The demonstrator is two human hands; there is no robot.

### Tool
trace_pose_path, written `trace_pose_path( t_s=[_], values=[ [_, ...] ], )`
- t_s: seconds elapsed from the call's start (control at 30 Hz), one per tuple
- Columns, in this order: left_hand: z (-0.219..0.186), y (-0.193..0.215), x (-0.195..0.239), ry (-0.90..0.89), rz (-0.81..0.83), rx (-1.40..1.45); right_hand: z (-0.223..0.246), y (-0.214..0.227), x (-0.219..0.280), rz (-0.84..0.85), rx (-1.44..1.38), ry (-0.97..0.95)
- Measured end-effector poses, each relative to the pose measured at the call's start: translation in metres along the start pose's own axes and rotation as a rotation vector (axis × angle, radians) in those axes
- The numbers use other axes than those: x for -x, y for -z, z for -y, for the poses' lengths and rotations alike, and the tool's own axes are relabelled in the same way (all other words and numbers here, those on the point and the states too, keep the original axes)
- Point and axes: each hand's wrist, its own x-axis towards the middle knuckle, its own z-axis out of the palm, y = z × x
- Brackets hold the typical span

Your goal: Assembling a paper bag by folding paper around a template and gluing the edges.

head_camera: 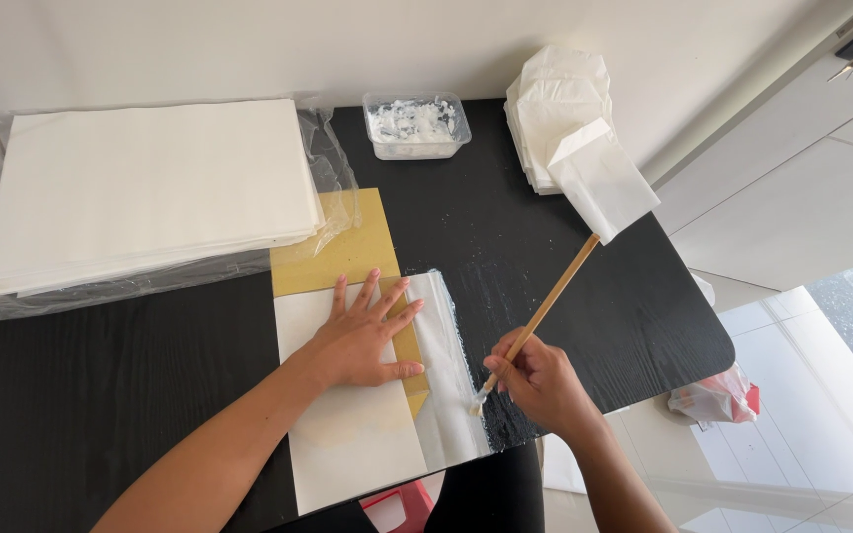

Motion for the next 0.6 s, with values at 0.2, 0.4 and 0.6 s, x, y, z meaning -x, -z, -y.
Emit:
trace_pose_path(
  t_s=[0.2,0.4,0.6],
  values=[
    [-0.010,0.020,0.014,0.017,0.010,-0.046,-0.006,-0.010,-0.038,-0.134,-0.086,0.286],
    [-0.008,0.021,0.014,0.000,0.004,-0.037,0.002,-0.009,-0.077,-0.143,-0.062,0.344],
    [-0.006,0.021,0.014,-0.008,0.027,0.006,0.005,-0.015,-0.119,-0.198,-0.044,0.437]
  ],
)
